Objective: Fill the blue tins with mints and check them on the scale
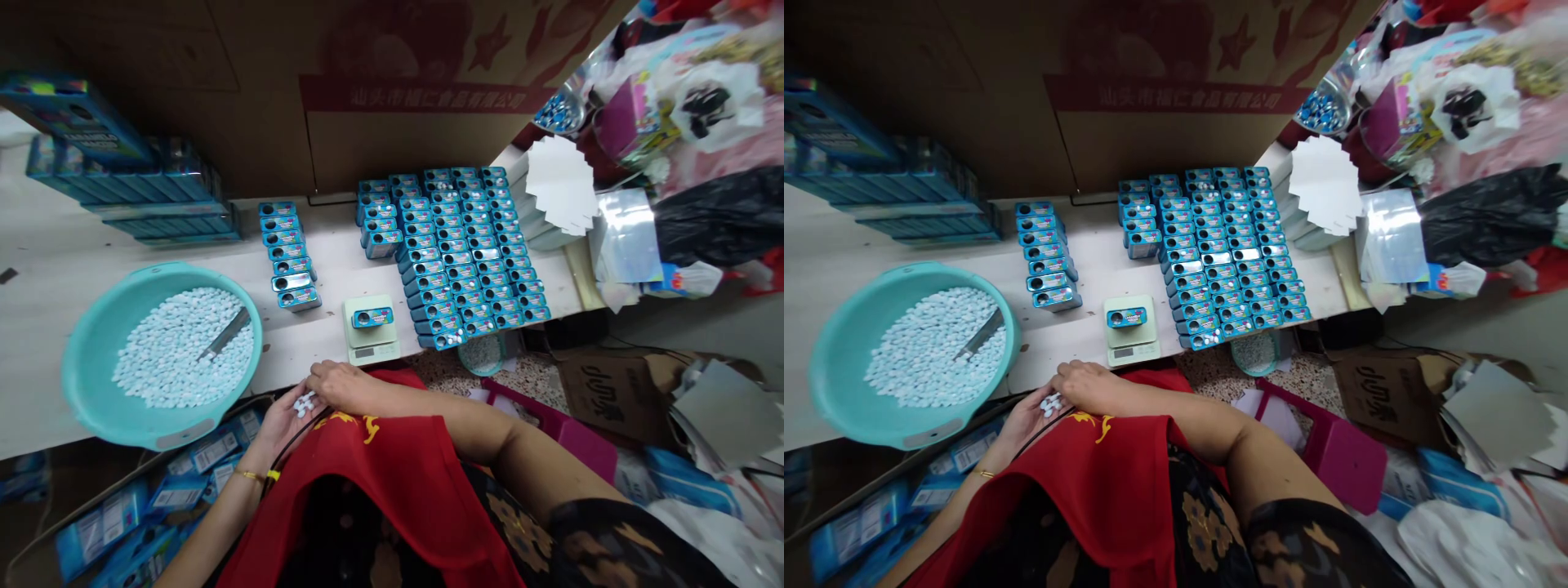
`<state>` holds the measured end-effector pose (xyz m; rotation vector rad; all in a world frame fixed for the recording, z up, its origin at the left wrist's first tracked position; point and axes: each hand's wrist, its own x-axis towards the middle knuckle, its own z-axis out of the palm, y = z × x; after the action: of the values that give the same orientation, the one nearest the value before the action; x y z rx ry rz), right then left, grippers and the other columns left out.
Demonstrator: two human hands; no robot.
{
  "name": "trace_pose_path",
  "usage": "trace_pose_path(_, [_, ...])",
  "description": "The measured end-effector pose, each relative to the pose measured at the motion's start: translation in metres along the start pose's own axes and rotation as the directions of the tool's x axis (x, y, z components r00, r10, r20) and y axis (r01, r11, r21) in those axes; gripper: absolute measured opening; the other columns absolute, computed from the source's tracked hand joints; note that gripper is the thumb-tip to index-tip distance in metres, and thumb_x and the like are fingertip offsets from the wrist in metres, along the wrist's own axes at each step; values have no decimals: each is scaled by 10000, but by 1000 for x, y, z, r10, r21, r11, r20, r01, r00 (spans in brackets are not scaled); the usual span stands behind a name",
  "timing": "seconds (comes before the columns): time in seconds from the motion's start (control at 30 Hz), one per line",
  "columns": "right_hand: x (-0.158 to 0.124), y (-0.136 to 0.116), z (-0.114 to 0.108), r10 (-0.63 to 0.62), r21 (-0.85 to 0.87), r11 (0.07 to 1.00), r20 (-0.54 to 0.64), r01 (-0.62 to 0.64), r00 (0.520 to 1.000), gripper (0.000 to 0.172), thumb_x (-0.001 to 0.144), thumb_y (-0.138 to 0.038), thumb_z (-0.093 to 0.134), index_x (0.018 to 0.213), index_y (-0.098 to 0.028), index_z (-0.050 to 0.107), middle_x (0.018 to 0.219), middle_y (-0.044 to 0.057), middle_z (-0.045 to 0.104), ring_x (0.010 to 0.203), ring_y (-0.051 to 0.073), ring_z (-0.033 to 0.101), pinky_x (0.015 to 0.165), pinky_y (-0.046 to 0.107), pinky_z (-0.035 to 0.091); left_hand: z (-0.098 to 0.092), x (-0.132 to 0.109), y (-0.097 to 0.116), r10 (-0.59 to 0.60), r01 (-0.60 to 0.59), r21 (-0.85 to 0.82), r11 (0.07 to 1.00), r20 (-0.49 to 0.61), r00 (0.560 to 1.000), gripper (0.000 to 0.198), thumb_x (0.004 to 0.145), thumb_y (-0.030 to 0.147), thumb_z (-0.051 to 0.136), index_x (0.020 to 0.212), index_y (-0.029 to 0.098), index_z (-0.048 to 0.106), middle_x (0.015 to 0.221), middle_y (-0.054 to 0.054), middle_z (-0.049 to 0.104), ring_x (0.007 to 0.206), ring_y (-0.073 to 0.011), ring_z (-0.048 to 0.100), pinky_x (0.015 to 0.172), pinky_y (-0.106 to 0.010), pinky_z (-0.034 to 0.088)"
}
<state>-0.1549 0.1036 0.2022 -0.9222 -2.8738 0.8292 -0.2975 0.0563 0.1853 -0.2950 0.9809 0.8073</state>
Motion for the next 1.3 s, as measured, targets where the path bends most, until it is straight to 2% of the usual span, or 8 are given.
trace_pose_path(0.13, [-15,22,-20,115,160,984,-199,-84,973,129,841,-178,452,926,-145,544,883,66,558,826,150,513,717,251,429,9,0,5,-1,-1,28,1000,82,997,229,837,121,411,898,61,623,878,-141,676,836,-203,648,833,-347,499])
trace_pose_path(0.23, [-27,50,-41,317,207,943,-340,-259,885,174,819,-105,437,938,-133,561,896,79,571,864,153,524,771,257,420,20,-1,10,-5,-3,65,998,127,992,279,835,146,430,1056,56,574,1115,-183,602,1035,-250,574,873,-349,480])
trace_pose_path(0.43, [-36,85,-51,464,192,885,-281,-425,840,228,826,-137,470,1022,-161,584,953,82,598,893,162,560,784,264,436,30,0,13,20,-31,72,997,146,989,289,835,152,430,1069,54,569,1147,-182,586,1069,-257,551,882,-342,474])
trace_pose_path(0.53, [-37,69,-45,415,189,909,-350,-371,840,239,860,-152,418,1042,-152,574,978,96,602,926,163,553,796,272,441,27,3,10,13,-21,42,999,168,986,295,838,164,433,1077,60,570,1153,-175,585,1081,-259,542,891,-353,466])
trace_pose_path(0.63, [-29,35,-34,159,137,983,-282,-124,946,205,865,-220,435,997,-172,583,948,70,612,893,163,552,764,274,457,22,7,5,21,-16,-27,1000,193,981,331,854,218,423,1132,88,547,1103,-147,620,1017,-231,585,878,-357,473])
trace_pose_path(0.73, [-17,4,-20,-22,43,999,-192,31,981,196,846,-214,457,997,-171,574,951,78,604,851,183,552,671,284,469,14,11,0,25,-9,-78,997,203,979,402,871,281,399,1239,138,470,1133,-124,610,1003,-206,593,881,-350,470])
trace_pose_path(1.1, [-9,-8,2,37,51,998,-172,-29,984,225,811,-79,417,907,-185,591,925,98,610,803,190,565,621,292,439,18,2,-7,16,-5,-87,996,130,991,452,873,210,360,1319,136,365,1216,-154,548,1106,-220,528,968,-395,397])
trace_pose_path(1.3, [-15,6,-13,59,227,974,-172,-18,983,175,799,-121,472,935,-166,574,925,63,581,852,161,532,730,253,446,24,8,-1,22,-14,-153,988,53,998,299,862,159,353,1041,71,577,802,-104,686,793,-181,658,818,-335,514])
